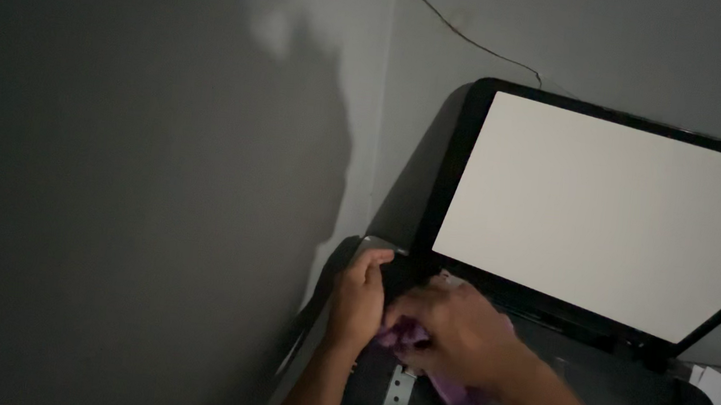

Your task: The person wipes the internal scanning glass and the external top surfaces of a printer using a purple cloth, then places a white sheet of paper on the scanning glass and closes the lid.

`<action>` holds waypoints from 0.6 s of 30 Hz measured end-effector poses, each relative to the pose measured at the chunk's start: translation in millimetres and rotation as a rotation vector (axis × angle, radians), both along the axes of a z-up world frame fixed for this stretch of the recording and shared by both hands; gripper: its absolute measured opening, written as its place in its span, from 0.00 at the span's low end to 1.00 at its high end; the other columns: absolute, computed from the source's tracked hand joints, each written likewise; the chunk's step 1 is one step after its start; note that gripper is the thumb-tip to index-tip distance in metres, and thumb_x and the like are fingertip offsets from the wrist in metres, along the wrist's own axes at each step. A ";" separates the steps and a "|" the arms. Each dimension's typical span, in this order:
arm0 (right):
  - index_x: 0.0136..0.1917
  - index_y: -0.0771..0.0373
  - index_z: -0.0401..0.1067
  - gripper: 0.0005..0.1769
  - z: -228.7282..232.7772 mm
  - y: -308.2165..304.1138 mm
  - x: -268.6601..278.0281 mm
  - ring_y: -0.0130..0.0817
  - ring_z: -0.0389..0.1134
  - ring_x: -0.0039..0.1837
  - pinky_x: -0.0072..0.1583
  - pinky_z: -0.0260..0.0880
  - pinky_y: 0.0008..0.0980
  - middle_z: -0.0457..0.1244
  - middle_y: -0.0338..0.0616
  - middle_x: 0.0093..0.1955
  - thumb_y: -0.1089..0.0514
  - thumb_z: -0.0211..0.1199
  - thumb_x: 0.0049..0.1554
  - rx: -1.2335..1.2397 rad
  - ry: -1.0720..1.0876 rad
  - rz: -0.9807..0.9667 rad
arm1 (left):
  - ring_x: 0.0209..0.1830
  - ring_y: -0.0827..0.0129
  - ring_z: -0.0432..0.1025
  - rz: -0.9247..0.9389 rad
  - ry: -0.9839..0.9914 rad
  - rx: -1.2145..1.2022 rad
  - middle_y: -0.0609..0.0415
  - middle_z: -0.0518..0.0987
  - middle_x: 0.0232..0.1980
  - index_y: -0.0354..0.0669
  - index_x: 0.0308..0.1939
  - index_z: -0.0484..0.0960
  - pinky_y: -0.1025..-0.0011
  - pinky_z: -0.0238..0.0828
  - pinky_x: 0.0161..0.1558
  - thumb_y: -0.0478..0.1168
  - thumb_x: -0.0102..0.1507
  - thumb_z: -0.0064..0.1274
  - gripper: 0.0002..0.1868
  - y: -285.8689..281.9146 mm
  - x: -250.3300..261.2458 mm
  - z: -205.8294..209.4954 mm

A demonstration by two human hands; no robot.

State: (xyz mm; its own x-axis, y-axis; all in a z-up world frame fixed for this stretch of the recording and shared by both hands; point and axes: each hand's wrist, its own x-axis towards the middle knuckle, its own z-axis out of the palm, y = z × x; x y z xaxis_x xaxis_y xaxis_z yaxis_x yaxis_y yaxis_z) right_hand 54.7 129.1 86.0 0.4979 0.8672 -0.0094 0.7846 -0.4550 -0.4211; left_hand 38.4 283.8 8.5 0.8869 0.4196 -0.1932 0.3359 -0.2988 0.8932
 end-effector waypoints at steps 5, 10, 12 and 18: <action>0.54 0.52 0.78 0.19 -18.3 7.8 2.0 0.36 0.71 0.56 0.59 0.71 0.42 0.71 0.39 0.55 0.52 0.73 0.48 -0.046 0.013 -0.002 | 0.71 0.64 0.68 -0.026 -0.051 -0.055 0.55 0.76 0.68 0.50 0.64 0.75 0.59 0.61 0.70 0.47 0.72 0.27 0.24 4.3 -1.3 -7.8; 0.56 0.48 0.79 0.11 -17.2 17.1 14.1 0.32 0.75 0.55 0.70 0.65 0.40 0.72 0.39 0.55 0.51 0.63 0.61 -0.558 -0.070 -0.025 | 0.62 0.57 0.76 -0.018 -0.062 -0.028 0.46 0.82 0.60 0.49 0.64 0.76 0.60 0.70 0.65 0.45 0.73 0.28 0.23 6.3 -6.5 1.3; 0.66 0.47 0.72 0.28 -12.2 19.1 23.2 0.41 0.67 0.63 0.66 0.66 0.45 0.65 0.43 0.63 0.59 0.69 0.51 -0.404 -0.304 -0.201 | 0.57 0.53 0.80 -0.002 0.134 -0.064 0.41 0.83 0.55 0.53 0.68 0.74 0.59 0.73 0.62 0.46 0.73 0.27 0.24 5.7 -5.8 4.3; 0.64 0.57 0.69 0.27 -11.9 9.4 16.0 0.44 0.67 0.64 0.64 0.68 0.49 0.65 0.47 0.63 0.54 0.70 0.52 0.052 -0.332 -0.199 | 0.64 0.54 0.74 0.005 0.023 0.067 0.44 0.79 0.63 0.47 0.66 0.76 0.57 0.69 0.66 0.44 0.72 0.30 0.23 7.1 -2.2 -5.0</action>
